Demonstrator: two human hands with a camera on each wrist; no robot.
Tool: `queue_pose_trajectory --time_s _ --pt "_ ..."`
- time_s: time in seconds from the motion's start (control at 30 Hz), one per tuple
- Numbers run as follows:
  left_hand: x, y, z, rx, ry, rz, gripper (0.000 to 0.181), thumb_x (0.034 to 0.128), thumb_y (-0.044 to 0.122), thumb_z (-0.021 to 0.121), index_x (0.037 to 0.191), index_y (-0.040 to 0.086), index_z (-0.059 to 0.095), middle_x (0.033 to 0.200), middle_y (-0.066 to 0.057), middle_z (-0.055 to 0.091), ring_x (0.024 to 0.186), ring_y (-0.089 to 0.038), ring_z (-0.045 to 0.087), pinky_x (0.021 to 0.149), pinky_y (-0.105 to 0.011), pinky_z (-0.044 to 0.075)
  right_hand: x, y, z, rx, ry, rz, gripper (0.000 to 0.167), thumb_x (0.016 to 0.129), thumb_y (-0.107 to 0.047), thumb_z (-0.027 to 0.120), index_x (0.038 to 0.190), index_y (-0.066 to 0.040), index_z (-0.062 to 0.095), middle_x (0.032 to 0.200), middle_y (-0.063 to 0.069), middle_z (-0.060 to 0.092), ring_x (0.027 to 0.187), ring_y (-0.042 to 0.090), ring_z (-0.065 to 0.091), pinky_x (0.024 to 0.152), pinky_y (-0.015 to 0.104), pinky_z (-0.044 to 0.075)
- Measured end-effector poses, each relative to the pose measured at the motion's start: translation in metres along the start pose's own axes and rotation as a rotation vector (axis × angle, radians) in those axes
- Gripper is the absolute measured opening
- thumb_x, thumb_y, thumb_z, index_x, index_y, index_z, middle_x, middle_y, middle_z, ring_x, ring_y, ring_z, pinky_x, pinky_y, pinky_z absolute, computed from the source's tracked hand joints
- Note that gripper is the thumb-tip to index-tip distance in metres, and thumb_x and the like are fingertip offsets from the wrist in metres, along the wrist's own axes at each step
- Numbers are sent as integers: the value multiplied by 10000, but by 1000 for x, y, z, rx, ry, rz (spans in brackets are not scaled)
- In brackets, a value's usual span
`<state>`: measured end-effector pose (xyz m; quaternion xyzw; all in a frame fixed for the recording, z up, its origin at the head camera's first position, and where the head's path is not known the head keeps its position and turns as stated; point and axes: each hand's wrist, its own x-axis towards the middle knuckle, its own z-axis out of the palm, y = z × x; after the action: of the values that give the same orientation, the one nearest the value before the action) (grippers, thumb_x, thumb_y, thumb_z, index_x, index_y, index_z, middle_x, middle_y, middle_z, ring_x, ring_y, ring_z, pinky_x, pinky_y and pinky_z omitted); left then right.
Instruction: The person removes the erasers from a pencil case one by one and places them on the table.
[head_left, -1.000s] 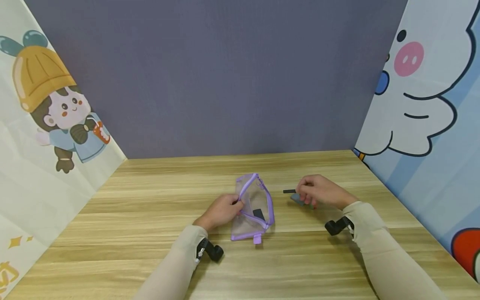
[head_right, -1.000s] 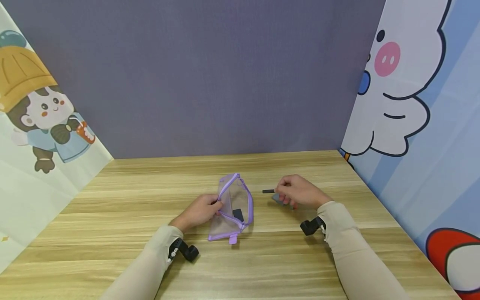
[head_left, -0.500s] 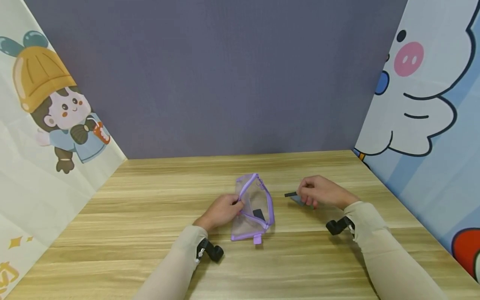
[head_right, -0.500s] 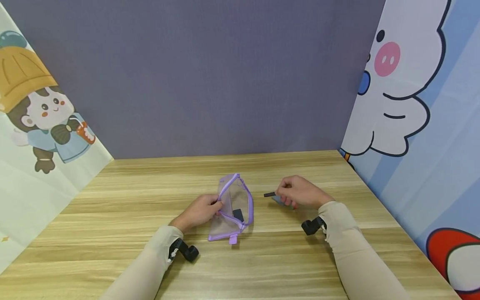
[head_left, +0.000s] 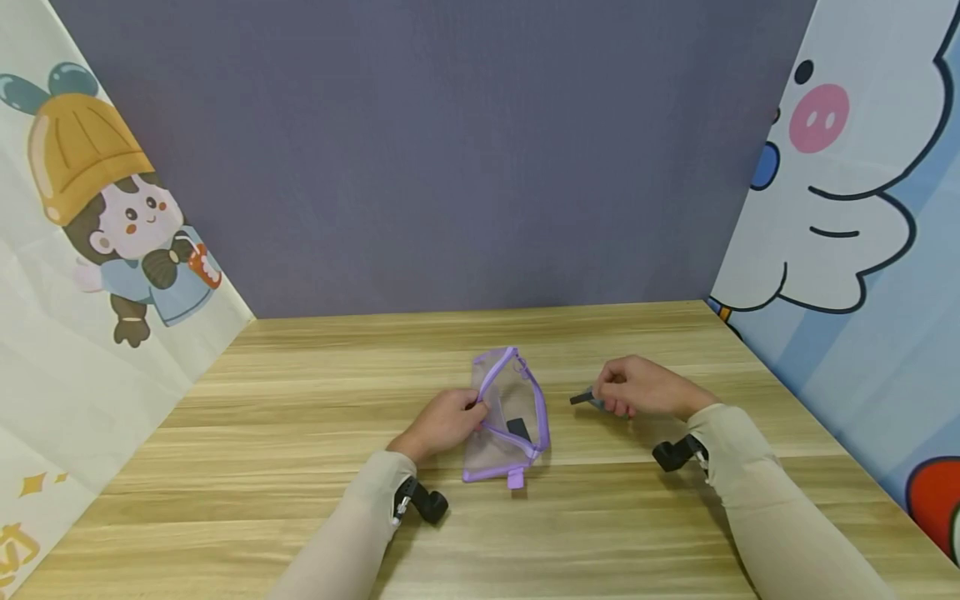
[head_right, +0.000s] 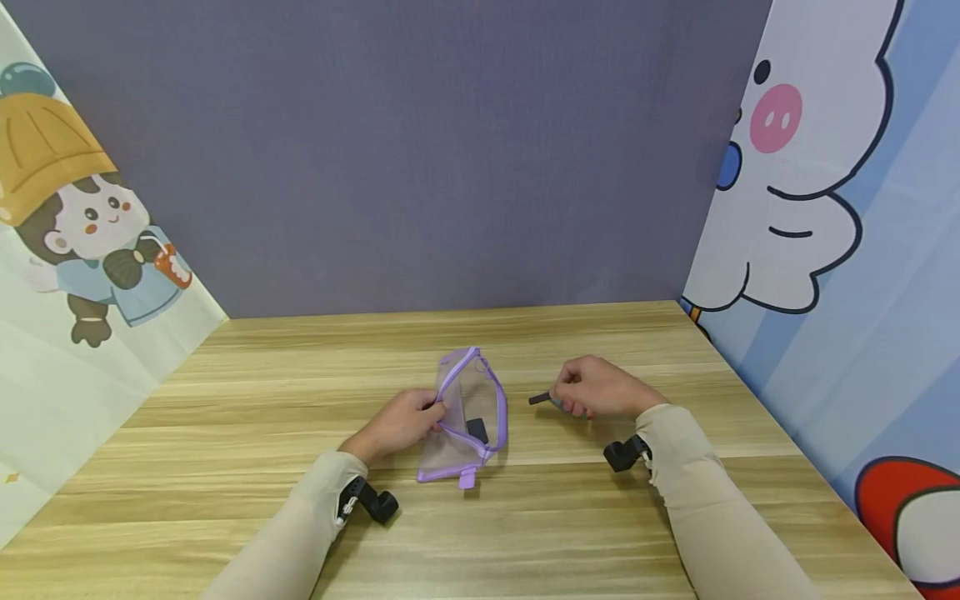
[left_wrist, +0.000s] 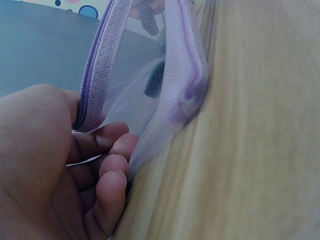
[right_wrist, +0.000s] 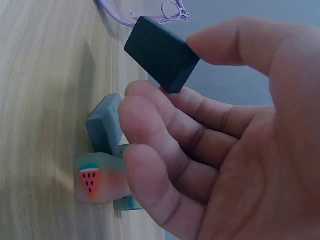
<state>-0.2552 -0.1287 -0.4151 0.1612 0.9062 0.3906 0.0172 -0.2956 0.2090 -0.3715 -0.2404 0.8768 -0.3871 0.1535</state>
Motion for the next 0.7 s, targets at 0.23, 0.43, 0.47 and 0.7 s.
queue_pose_trajectory --time_s 0.23,0.43,0.47,0.7 --pt "0 -1 1 5 3 1 301 1006 252 540 729 154 606 665 47 606 527 -102 448 467 -264 362 2 -1 3 12 -35 -26 190 975 -159 605 976 27 641 785 108 648 674 205 603 559 340 537" --pt "0 -1 1 -11 2 -5 295 1008 255 540 739 154 607 679 35 614 533 -108 456 467 -266 369 1 1 2 -9 -47 -25 158 965 -141 611 964 11 653 770 95 640 672 211 599 573 323 532" --pt "0 -1 1 -12 0 -8 295 1009 255 539 741 155 609 683 31 618 533 -108 457 467 -264 369 1 0 2 -8 -50 -25 151 963 -139 613 963 7 654 770 95 639 671 212 597 574 319 529" --pt "0 -1 1 -9 2 -1 292 1004 250 540 738 151 607 682 27 619 530 -105 457 464 -264 367 0 -2 5 -5 -62 -5 161 943 -171 677 959 -16 635 755 103 636 648 202 580 553 296 492"
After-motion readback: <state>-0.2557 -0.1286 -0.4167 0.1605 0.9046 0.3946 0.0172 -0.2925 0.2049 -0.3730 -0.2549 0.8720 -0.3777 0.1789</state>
